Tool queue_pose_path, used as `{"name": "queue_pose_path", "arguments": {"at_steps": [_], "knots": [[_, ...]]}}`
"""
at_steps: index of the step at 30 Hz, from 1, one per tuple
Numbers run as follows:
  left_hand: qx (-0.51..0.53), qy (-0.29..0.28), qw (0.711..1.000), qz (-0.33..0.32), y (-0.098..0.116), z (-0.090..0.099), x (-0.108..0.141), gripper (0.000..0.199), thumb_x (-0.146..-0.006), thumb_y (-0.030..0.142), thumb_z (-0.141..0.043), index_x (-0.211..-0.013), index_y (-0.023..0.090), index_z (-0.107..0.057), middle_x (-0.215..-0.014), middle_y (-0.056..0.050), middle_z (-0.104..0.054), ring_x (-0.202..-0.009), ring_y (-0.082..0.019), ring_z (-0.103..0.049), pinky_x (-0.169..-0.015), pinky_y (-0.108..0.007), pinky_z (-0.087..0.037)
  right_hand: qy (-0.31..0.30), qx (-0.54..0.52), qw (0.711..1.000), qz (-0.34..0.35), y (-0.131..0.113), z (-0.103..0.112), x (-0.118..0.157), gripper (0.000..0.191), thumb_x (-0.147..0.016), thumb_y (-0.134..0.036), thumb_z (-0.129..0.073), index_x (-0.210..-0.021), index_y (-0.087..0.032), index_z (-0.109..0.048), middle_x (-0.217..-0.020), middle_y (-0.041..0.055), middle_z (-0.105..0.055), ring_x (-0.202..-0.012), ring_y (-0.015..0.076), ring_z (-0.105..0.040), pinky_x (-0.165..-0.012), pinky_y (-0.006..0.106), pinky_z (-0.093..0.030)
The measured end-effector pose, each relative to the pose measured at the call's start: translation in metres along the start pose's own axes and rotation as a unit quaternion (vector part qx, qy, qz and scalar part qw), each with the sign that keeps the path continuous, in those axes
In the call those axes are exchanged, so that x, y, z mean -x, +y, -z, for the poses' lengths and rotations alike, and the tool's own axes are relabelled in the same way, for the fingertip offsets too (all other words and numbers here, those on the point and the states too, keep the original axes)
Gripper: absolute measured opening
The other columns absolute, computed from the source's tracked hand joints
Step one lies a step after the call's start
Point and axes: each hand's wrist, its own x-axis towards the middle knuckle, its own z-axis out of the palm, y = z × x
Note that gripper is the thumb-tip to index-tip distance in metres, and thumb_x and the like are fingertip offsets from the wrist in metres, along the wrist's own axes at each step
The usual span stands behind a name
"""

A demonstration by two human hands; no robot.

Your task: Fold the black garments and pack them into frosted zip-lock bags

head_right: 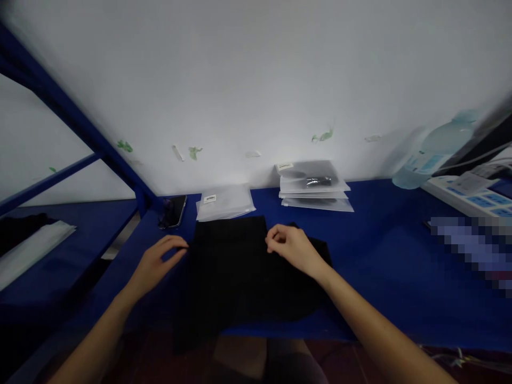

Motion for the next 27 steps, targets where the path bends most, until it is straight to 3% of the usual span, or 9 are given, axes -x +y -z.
{"name": "queue_pose_path", "arguments": {"at_steps": [2,4,7,11,15,18,22,25,27], "knots": [[0.044,0.041,0.997,0.041,-0.002,-0.002,-0.021,0.022,-0.080,0.036,-0.063,-0.097,0.023,-0.068,-0.094,-0.004,-0.067,-0.090,-0.021,-0.065,-0.092,-0.035,-0.046,0.016,-0.073,0.997,-0.015,0.001,0.002,-0.017,0.027,-0.082,-0.042,-0.057,-0.087,-0.016,-0.061,-0.079,0.0052,-0.071,-0.056,0.0110,-0.058,-0.054,0.026,-0.047],[0.071,0.071,0.993,0.070,-0.005,-0.008,-0.034,0.040,-0.081,0.037,-0.062,-0.118,0.022,-0.059,-0.103,-0.006,-0.068,-0.098,-0.022,-0.066,-0.095,-0.036,-0.046,0.043,-0.104,0.994,-0.001,0.005,0.005,-0.025,0.034,-0.081,-0.045,-0.058,-0.099,-0.015,-0.062,-0.092,0.0093,-0.072,-0.067,0.0142,-0.064,-0.059,0.028,-0.050],[0.032,0.090,0.995,0.035,-0.006,-0.018,-0.035,0.047,-0.084,0.036,-0.060,-0.128,0.022,-0.052,-0.128,-0.010,-0.058,-0.116,-0.023,-0.058,-0.103,-0.037,-0.040,0.070,-0.023,0.996,0.053,0.012,0.016,-0.016,0.033,-0.083,-0.044,-0.058,-0.105,-0.019,-0.065,-0.101,0.0074,-0.071,-0.086,0.0183,-0.067,-0.076,0.034,-0.053],[-0.053,0.027,0.998,-0.010,-0.004,-0.033,-0.013,0.041,-0.088,0.036,-0.054,-0.128,0.024,-0.054,-0.140,-0.007,-0.051,-0.132,-0.023,-0.043,-0.113,-0.040,-0.027,0.027,0.160,0.975,0.151,0.021,0.047,0.017,0.021,-0.085,-0.035,-0.056,-0.101,-0.026,-0.066,-0.113,0.0037,-0.066,-0.114,0.0221,-0.057,-0.098,0.042,-0.045],[-0.147,-0.052,0.987,-0.024,-0.005,-0.048,0.007,0.058,-0.092,0.043,-0.048,-0.145,0.026,-0.032,-0.156,-0.008,-0.024,-0.142,-0.027,-0.024,-0.114,-0.048,-0.022,-0.054,0.239,0.958,0.147,0.033,0.071,0.036,0.036,-0.080,-0.029,-0.059,-0.116,-0.030,-0.057,-0.139,0.0046,-0.050,-0.133,0.0263,-0.040,-0.105,0.049,-0.038],[-0.221,-0.074,0.971,-0.049,-0.010,-0.057,0.012,0.063,-0.095,0.047,-0.042,-0.150,0.028,-0.018,-0.160,-0.009,-0.007,-0.144,-0.030,-0.016,-0.113,-0.054,-0.021,-0.068,0.257,0.956,0.122,0.042,0.074,0.034,0.030,-0.081,-0.032,-0.060,-0.111,-0.029,-0.059,-0.140,0.0055,-0.049,-0.131,0.0269,-0.043,-0.105,0.047,-0.039],[-0.287,-0.084,0.951,-0.079,-0.016,-0.063,0.013,0.065,-0.095,0.049,-0.039,-0.151,0.027,-0.014,-0.160,-0.010,-0.004,-0.144,-0.032,-0.014,-0.113,-0.055,-0.023,-0.039,0.240,0.961,0.136,0.050,0.071,0.019,0.017,-0.086,-0.039,-0.054,-0.091,-0.027,-0.064,-0.128,0.0038,-0.059,-0.126,0.0253,-0.049,-0.103,0.043,-0.041],[-0.308,-0.081,0.944,-0.087,-0.018,-0.063,0.012,0.065,-0.096,0.050,-0.038,-0.151,0.026,-0.014,-0.160,-0.010,-0.004,-0.144,-0.033,-0.015,-0.112,-0.054,-0.025,0.019,0.201,0.972,0.117,0.053,0.069,0.005,0.022,-0.088,-0.043,-0.052,-0.091,-0.026,-0.063,-0.115,0.0041,-0.066,-0.111,0.0246,-0.060,-0.094,0.040,-0.047],[-0.312,-0.078,0.942,-0.093,-0.018,-0.064,0.013,0.065,-0.096,0.049,-0.037,-0.151,0.027,-0.013,-0.160,-0.011,-0.003,-0.144,-0.033,-0.015,-0.112,-0.055,-0.026,0.093,0.200,0.973,0.071,0.054,0.068,-0.002,0.026,-0.089,-0.046,-0.049,-0.090,-0.024,-0.061,-0.099,0.0050,-0.070,-0.092,0.0244,-0.066,-0.084,0.040,-0.051]]}}
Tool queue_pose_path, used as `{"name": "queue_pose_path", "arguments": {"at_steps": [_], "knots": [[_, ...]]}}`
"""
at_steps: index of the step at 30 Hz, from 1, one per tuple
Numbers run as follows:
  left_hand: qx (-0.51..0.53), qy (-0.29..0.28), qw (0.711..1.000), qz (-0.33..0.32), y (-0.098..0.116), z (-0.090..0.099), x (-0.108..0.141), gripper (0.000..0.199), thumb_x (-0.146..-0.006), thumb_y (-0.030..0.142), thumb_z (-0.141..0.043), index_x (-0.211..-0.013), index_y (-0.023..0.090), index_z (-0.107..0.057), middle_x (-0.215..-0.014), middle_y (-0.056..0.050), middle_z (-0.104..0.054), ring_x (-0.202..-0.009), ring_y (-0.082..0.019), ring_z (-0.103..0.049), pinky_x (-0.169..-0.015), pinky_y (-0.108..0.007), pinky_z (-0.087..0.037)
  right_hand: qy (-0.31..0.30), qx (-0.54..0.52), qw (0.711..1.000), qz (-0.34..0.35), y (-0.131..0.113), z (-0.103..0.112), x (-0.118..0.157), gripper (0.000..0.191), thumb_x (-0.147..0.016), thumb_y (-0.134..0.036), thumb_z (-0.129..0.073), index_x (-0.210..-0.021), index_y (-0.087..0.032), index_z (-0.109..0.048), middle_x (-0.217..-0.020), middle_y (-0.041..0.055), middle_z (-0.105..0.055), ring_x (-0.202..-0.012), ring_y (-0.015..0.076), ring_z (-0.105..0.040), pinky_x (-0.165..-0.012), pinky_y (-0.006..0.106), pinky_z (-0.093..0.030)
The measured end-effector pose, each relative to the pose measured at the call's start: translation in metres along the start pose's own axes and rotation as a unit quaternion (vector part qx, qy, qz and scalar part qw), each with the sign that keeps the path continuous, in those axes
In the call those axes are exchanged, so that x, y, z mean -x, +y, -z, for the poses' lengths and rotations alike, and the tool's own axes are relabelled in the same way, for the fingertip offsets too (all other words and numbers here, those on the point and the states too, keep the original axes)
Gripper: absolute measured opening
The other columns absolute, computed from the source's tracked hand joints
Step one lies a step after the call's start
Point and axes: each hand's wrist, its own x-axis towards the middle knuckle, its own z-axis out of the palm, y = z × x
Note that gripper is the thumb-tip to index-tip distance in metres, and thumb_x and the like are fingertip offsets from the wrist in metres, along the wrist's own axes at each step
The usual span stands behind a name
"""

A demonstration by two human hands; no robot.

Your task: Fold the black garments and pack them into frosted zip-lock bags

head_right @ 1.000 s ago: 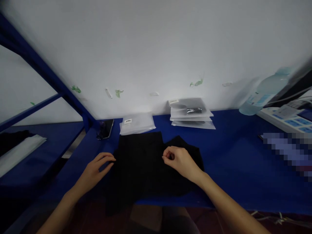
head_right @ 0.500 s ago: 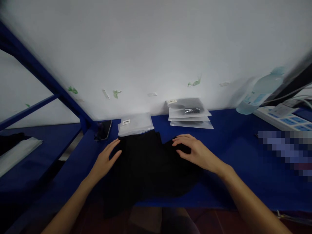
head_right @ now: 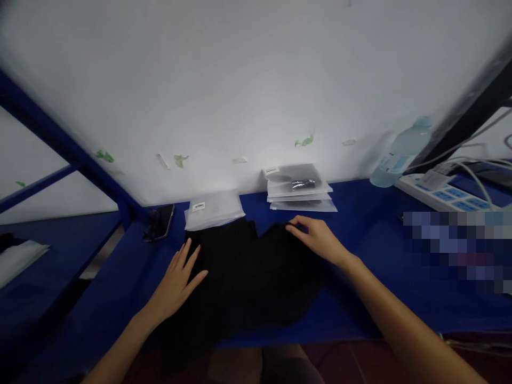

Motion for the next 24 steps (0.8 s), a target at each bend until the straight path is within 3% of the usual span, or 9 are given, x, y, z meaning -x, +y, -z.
{"name": "queue_pose_path", "arguments": {"at_steps": [3,6,9,13,18,24], "knots": [[-0.004,0.001,1.000,0.001,0.000,0.000,0.000,0.065,-0.096,0.049,-0.037,-0.151,0.026,-0.013,-0.160,-0.011,-0.002,-0.144,-0.032,-0.015,-0.112,-0.054,-0.026,0.125,0.040,0.991,-0.030,-0.001,-0.001,-0.002,0.026,-0.090,-0.045,-0.047,-0.093,-0.022,-0.058,-0.088,0.0063,-0.068,-0.080,0.0241,-0.066,-0.076,0.040,-0.051],[-0.006,-0.001,1.000,0.006,0.001,-0.001,0.000,0.065,-0.096,0.049,-0.037,-0.151,0.026,-0.013,-0.160,-0.011,-0.003,-0.144,-0.032,-0.015,-0.112,-0.054,-0.026,0.180,0.071,0.981,0.032,-0.010,0.002,0.009,0.023,-0.091,-0.041,-0.047,-0.095,-0.022,-0.059,-0.092,0.0069,-0.067,-0.086,0.0233,-0.065,-0.080,0.040,-0.051],[-0.008,0.004,1.000,0.005,0.000,-0.001,0.000,0.064,-0.096,0.049,-0.038,-0.151,0.026,-0.014,-0.160,-0.011,-0.004,-0.143,-0.033,-0.016,-0.111,-0.054,-0.027,0.092,0.098,0.986,0.102,-0.018,0.001,0.028,0.023,-0.091,-0.040,-0.049,-0.101,-0.025,-0.063,-0.103,0.0059,-0.068,-0.101,0.0235,-0.063,-0.089,0.040,-0.050],[-0.006,0.013,1.000,-0.003,0.001,-0.001,0.001,0.063,-0.096,0.046,-0.038,-0.151,0.028,-0.013,-0.160,-0.010,-0.006,-0.142,-0.032,-0.021,-0.111,-0.054,-0.029,-0.020,0.147,0.980,0.132,-0.017,-0.009,0.056,0.047,-0.088,-0.047,-0.053,-0.132,-0.030,-0.052,-0.138,0.0051,-0.052,-0.128,0.0269,-0.047,-0.104,0.046,-0.042],[-0.002,0.016,1.000,-0.020,0.012,-0.001,0.003,0.063,-0.096,0.045,-0.040,-0.151,0.030,-0.013,-0.160,-0.008,-0.005,-0.142,-0.032,-0.023,-0.110,-0.054,-0.030,-0.039,0.178,0.979,0.089,-0.003,-0.013,0.079,0.057,-0.090,-0.048,-0.049,-0.144,-0.032,-0.037,-0.148,0.0027,-0.040,-0.137,0.0260,-0.034,-0.110,0.049,-0.034],[0.009,-0.010,1.000,-0.021,0.026,0.001,-0.003,0.063,-0.096,0.045,-0.039,-0.151,0.028,-0.015,-0.160,-0.009,-0.007,-0.143,-0.031,-0.019,-0.111,-0.054,-0.029,-0.030,0.165,0.984,0.062,0.006,-0.007,0.093,0.058,-0.089,-0.049,-0.051,-0.143,-0.034,-0.038,-0.149,0.0018,-0.039,-0.138,0.0261,-0.034,-0.111,0.050,-0.033]]}}
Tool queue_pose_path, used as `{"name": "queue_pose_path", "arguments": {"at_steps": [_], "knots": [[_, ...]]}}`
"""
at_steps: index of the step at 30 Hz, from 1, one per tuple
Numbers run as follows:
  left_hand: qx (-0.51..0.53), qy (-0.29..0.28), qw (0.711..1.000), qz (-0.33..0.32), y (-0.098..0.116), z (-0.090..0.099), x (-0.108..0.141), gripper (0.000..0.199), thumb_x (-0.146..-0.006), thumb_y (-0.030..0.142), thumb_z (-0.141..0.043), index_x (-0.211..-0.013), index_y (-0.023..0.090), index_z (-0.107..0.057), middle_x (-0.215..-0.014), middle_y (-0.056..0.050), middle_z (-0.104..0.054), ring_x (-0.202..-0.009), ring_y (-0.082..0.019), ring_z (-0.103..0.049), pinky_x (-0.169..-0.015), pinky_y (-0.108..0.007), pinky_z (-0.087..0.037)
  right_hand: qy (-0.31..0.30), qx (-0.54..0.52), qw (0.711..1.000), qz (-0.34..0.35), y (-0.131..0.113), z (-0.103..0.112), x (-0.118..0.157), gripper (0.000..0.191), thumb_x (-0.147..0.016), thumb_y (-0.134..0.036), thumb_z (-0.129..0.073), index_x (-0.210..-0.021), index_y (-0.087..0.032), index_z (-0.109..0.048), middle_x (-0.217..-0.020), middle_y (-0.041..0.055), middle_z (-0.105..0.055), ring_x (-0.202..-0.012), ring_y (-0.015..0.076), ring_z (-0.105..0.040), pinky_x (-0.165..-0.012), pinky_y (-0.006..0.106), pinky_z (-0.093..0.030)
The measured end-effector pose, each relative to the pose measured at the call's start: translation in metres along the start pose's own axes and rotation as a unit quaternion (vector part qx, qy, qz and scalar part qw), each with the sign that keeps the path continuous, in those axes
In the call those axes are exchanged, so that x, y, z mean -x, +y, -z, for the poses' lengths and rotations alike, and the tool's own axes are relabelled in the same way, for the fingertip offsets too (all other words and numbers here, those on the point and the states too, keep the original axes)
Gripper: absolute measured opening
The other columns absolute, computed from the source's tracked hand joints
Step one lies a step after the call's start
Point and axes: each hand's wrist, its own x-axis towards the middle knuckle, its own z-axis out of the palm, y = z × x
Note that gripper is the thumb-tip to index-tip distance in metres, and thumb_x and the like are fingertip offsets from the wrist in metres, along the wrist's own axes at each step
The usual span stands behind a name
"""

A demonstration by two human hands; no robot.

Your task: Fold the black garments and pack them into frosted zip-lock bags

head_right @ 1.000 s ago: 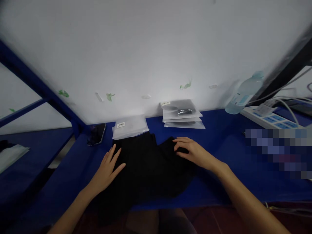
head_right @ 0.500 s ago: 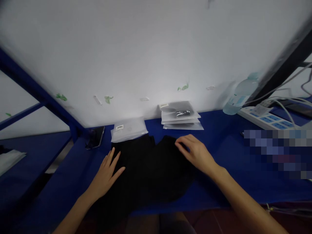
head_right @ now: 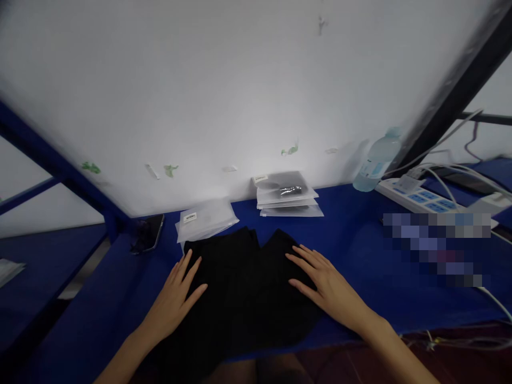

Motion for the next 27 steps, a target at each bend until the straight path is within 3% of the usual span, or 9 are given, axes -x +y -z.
{"name": "queue_pose_path", "arguments": {"at_steps": [4,6,9,11,13,17,27], "knots": [[0.002,-0.007,1.000,0.009,0.000,-0.001,-0.002,0.061,-0.096,0.045,-0.038,-0.151,0.027,-0.016,-0.159,-0.009,-0.009,-0.143,-0.030,-0.018,-0.112,-0.054,-0.027,0.015,-0.075,0.997,-0.029,0.004,0.007,-0.007,0.046,-0.085,-0.050,-0.056,-0.127,-0.033,-0.057,-0.141,0.0025,-0.050,-0.133,0.0271,-0.042,-0.107,0.047,-0.038],[0.003,0.001,1.000,0.009,-0.002,-0.003,-0.001,0.061,-0.096,0.044,-0.039,-0.151,0.028,-0.016,-0.159,-0.009,-0.010,-0.143,-0.030,-0.019,-0.112,-0.055,-0.027,0.067,-0.144,0.984,-0.082,0.009,0.014,-0.022,0.035,-0.083,-0.050,-0.058,-0.110,-0.030,-0.067,-0.129,0.0037,-0.060,-0.124,0.0273,-0.052,-0.105,0.047,-0.040],[0.003,0.016,1.000,0.004,-0.003,-0.005,0.000,0.061,-0.096,0.044,-0.039,-0.151,0.029,-0.015,-0.159,-0.008,-0.011,-0.143,-0.031,-0.021,-0.111,-0.055,-0.028,0.159,-0.293,0.918,-0.213,0.022,0.030,-0.056,0.029,-0.081,-0.048,-0.060,-0.093,-0.024,-0.071,-0.101,0.0062,-0.072,-0.100,0.0257,-0.065,-0.096,0.045,-0.048],[0.002,0.021,1.000,0.000,-0.003,-0.005,0.000,0.061,-0.096,0.043,-0.039,-0.151,0.030,-0.014,-0.159,-0.009,-0.012,-0.142,-0.031,-0.022,-0.111,-0.056,-0.029,0.182,-0.431,0.832,-0.296,0.033,0.039,-0.081,0.024,-0.079,-0.042,-0.064,-0.087,-0.020,-0.070,-0.090,0.0081,-0.073,-0.084,0.0235,-0.069,-0.080,0.040,-0.056],[0.001,0.022,1.000,-0.002,-0.003,-0.006,0.000,0.061,-0.097,0.043,-0.039,-0.151,0.030,-0.014,-0.159,-0.009,-0.013,-0.142,-0.031,-0.022,-0.110,-0.056,-0.029,0.187,-0.465,0.806,-0.315,0.043,0.043,-0.102,0.020,-0.080,-0.037,-0.063,-0.085,-0.019,-0.069,-0.085,0.0090,-0.073,-0.073,0.0204,-0.069,-0.067,0.035,-0.058],[-0.002,0.029,1.000,-0.006,-0.005,-0.007,0.000,0.062,-0.096,0.043,-0.040,-0.151,0.029,-0.014,-0.159,-0.010,-0.013,-0.142,-0.030,-0.023,-0.110,-0.056,-0.029,0.187,-0.499,0.780,-0.327,0.060,0.040,-0.124,0.014,-0.080,-0.030,-0.063,-0.077,-0.017,-0.067,-0.078,0.0107,-0.072,-0.064,0.0183,-0.068,-0.056,0.031,-0.058],[0.001,0.020,1.000,0.006,-0.003,-0.007,-0.001,0.060,-0.096,0.044,-0.040,-0.150,0.029,-0.019,-0.159,-0.008,-0.013,-0.143,-0.030,-0.021,-0.112,-0.054,-0.028,0.200,-0.549,0.744,-0.323,0.077,0.033,-0.147,0.012,-0.080,-0.029,-0.064,-0.072,-0.021,-0.058,-0.072,0.0078,-0.069,-0.070,0.0219,-0.070,-0.060,0.036,-0.061]]}}
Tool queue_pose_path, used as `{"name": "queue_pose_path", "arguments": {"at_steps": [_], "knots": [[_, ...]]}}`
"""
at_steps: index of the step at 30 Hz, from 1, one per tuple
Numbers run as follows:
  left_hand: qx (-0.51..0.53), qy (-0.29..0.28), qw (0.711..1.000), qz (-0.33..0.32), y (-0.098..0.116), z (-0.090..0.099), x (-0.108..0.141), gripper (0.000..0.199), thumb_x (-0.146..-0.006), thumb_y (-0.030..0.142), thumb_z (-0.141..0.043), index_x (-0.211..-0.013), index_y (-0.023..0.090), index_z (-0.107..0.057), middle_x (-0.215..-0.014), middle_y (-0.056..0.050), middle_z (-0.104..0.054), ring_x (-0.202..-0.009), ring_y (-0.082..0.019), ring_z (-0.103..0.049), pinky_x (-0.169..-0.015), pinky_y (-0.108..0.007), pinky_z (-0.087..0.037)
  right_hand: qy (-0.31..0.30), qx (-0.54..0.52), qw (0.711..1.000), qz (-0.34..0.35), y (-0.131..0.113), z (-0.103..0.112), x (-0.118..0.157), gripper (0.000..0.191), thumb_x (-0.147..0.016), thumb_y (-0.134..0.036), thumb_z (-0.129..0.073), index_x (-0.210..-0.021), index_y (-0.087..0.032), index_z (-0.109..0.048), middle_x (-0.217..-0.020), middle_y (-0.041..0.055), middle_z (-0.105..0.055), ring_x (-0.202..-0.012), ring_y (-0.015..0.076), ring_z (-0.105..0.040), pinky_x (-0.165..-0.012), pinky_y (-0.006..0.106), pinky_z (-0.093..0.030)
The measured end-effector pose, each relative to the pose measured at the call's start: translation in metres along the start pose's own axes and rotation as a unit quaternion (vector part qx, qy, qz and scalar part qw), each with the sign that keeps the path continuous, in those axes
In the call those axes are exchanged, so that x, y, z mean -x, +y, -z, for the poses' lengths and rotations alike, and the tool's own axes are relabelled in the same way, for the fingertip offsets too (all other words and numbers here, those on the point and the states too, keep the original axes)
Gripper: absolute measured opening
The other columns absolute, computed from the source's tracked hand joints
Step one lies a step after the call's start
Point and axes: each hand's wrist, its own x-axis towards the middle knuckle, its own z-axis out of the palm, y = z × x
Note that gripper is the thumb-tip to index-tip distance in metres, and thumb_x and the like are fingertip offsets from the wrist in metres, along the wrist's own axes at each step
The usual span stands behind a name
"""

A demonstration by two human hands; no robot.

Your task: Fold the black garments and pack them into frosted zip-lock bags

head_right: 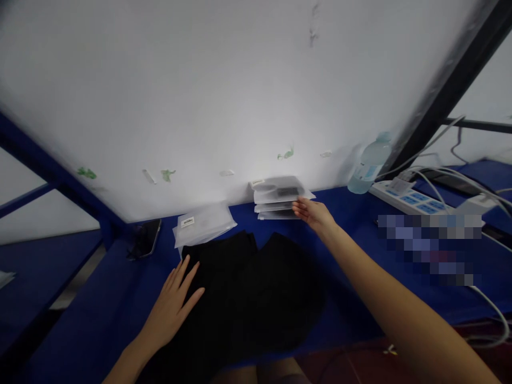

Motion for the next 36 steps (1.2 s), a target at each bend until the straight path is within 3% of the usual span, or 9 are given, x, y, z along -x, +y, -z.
{"name": "queue_pose_path", "arguments": {"at_steps": [9,15,19,22,25,28,31,33,36], "knots": [[0.013,0.004,1.000,-0.003,0.002,0.002,0.000,0.060,-0.097,0.043,-0.038,-0.151,0.031,-0.015,-0.159,-0.007,-0.012,-0.143,-0.030,-0.019,-0.111,-0.056,-0.029,-0.014,-0.037,0.999,0.006,-0.017,-0.017,0.007,0.015,-0.083,-0.025,-0.055,-0.069,-0.022,-0.052,-0.079,0.0067,-0.070,-0.089,0.0188,-0.070,-0.071,0.027,-0.061],[0.037,-0.002,0.999,0.010,0.003,0.006,0.002,0.058,-0.098,0.042,-0.037,-0.150,0.030,-0.017,-0.159,-0.008,-0.012,-0.144,-0.029,-0.019,-0.112,-0.055,-0.025,-0.066,-0.041,0.997,0.025,-0.039,-0.037,0.031,0.014,-0.082,-0.022,-0.050,-0.068,-0.023,-0.050,-0.091,0.0078,-0.071,-0.102,0.0190,-0.066,-0.083,0.027,-0.058],[0.063,0.100,0.993,0.022,0.006,0.021,-0.005,0.057,-0.097,0.038,-0.041,-0.149,0.029,-0.019,-0.156,-0.008,-0.023,-0.144,-0.028,-0.018,-0.114,-0.056,-0.020,-0.134,-0.039,0.990,0.017,-0.049,-0.060,0.064,0.010,-0.081,-0.024,-0.051,-0.072,-0.022,-0.054,-0.099,0.0095,-0.072,-0.103,0.0227,-0.066,-0.082,0.032,-0.060],[0.090,0.192,0.977,0.007,0.013,0.037,-0.024,0.068,-0.092,0.039,-0.053,-0.149,0.028,-0.018,-0.152,-0.010,-0.031,-0.142,-0.028,-0.023,-0.115,-0.052,-0.023,-0.185,-0.047,0.981,-0.039,-0.044,-0.087,0.088,0.011,-0.082,-0.024,-0.049,-0.076,-0.021,-0.058,-0.102,0.0109,-0.072,-0.101,0.0223,-0.067,-0.080,0.031,-0.060],[0.148,0.217,0.965,0.007,0.018,0.047,-0.049,0.073,-0.085,0.041,-0.062,-0.146,0.027,-0.025,-0.150,-0.011,-0.035,-0.139,-0.028,-0.032,-0.113,-0.048,-0.029,-0.219,-0.054,0.969,-0.097,-0.031,-0.114,0.102,0.017,-0.085,-0.027,-0.048,-0.074,-0.020,-0.058,-0.106,0.0117,-0.071,-0.099,0.0200,-0.068,-0.080,0.030,-0.059],[0.256,0.249,0.933,0.048,0.013,0.047,-0.072,0.060,-0.084,0.036,-0.064,-0.138,0.024,-0.040,-0.133,-0.011,-0.056,-0.124,-0.025,-0.052,-0.105,-0.044,-0.039,-0.238,-0.050,0.964,-0.112,-0.017,-0.131,0.106,0.020,-0.086,-0.031,-0.050,-0.072,-0.020,-0.058,-0.107,0.0128,-0.071,-0.097,0.0200,-0.069,-0.079,0.031,-0.059],[0.356,0.243,0.899,0.071,0.002,0.043,-0.085,0.029,-0.085,0.034,-0.060,-0.111,0.021,-0.062,-0.102,-0.005,-0.070,-0.099,-0.020,-0.065,-0.094,-0.036,-0.048,-0.260,-0.045,0.958,-0.110,-0.010,-0.134,0.109,0.023,-0.086,-0.036,-0.051,-0.076,-0.019,-0.062,-0.105,0.0126,-0.072,-0.094,0.0205,-0.069,-0.076,0.032,-0.059],[0.385,0.226,0.891,0.083,-0.004,0.041,-0.089,0.020,-0.084,0.035,-0.059,-0.091,0.019,-0.068,-0.089,-0.003,-0.072,-0.088,-0.019,-0.067,-0.086,-0.032,-0.050,-0.269,-0.016,0.960,-0.076,-0.009,-0.128,0.110,0.026,-0.085,-0.042,-0.055,-0.080,-0.018,-0.066,-0.101,0.0119,-0.072,-0.085,0.0194,-0.070,-0.071,0.031,-0.058],[0.401,0.215,0.885,0.102,-0.006,0.040,-0.090,0.021,-0.082,0.037,-0.060,-0.084,0.018,-0.069,-0.086,-0.002,-0.071,-0.084,-0.018,-0.067,-0.080,-0.028,-0.050,-0.191,0.077,0.974,0.095,-0.012,-0.109,0.107,0.027,-0.080,-0.045,-0.060,-0.084,-0.019,-0.066,-0.090,0.0078,-0.071,-0.066,0.0142,-0.064,-0.059,0.028,-0.054]]}}
